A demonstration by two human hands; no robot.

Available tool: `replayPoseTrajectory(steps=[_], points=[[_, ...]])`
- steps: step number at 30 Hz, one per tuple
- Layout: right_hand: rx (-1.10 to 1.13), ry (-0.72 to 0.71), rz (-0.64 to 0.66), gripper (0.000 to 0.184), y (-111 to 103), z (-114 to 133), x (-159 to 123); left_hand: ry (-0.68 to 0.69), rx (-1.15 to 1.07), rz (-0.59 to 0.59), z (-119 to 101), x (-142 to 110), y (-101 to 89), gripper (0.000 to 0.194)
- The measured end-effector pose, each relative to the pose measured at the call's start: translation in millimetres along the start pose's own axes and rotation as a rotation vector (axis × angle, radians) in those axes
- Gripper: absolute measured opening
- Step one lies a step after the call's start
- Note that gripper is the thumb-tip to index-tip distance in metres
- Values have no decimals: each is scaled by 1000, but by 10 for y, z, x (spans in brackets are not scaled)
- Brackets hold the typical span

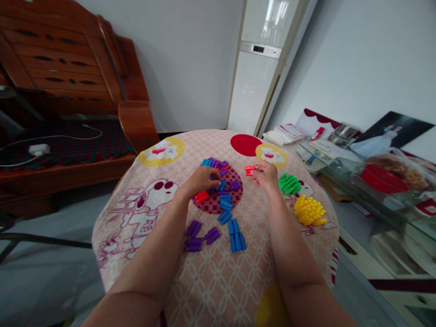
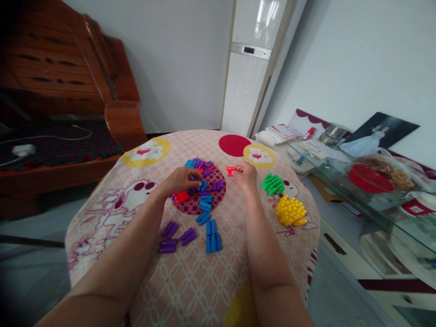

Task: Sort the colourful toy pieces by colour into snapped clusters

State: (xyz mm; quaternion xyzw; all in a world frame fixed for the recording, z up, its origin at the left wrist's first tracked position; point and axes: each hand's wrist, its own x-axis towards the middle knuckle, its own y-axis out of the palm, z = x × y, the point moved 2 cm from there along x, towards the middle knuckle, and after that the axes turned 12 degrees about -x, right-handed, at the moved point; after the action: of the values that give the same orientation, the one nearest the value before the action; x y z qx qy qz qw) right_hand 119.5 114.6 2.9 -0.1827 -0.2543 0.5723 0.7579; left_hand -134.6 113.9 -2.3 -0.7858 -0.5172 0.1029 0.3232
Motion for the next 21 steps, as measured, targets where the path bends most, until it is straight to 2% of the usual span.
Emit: replayPoseTrajectory(steps=[4,9,15,18,21], points=[[-512,-14,-36,20,-165,-113,72,-52,-3,-128,78,-17,-90,24],[-934,-52,-20,22,-157,-28,15,-102,-60,-243,162,-81,-254,26],[-1088,-69,14,26,-33,27,-91,-204,-95,-434,382,-141,-417,29],[-1111,-67,11,23,8,24,-116,-263,-120,-520,506,-154,-436,33],[-1085,-91,-50,22,-2,74,-131,-296,-86,-546,579,-147,-413,36]])
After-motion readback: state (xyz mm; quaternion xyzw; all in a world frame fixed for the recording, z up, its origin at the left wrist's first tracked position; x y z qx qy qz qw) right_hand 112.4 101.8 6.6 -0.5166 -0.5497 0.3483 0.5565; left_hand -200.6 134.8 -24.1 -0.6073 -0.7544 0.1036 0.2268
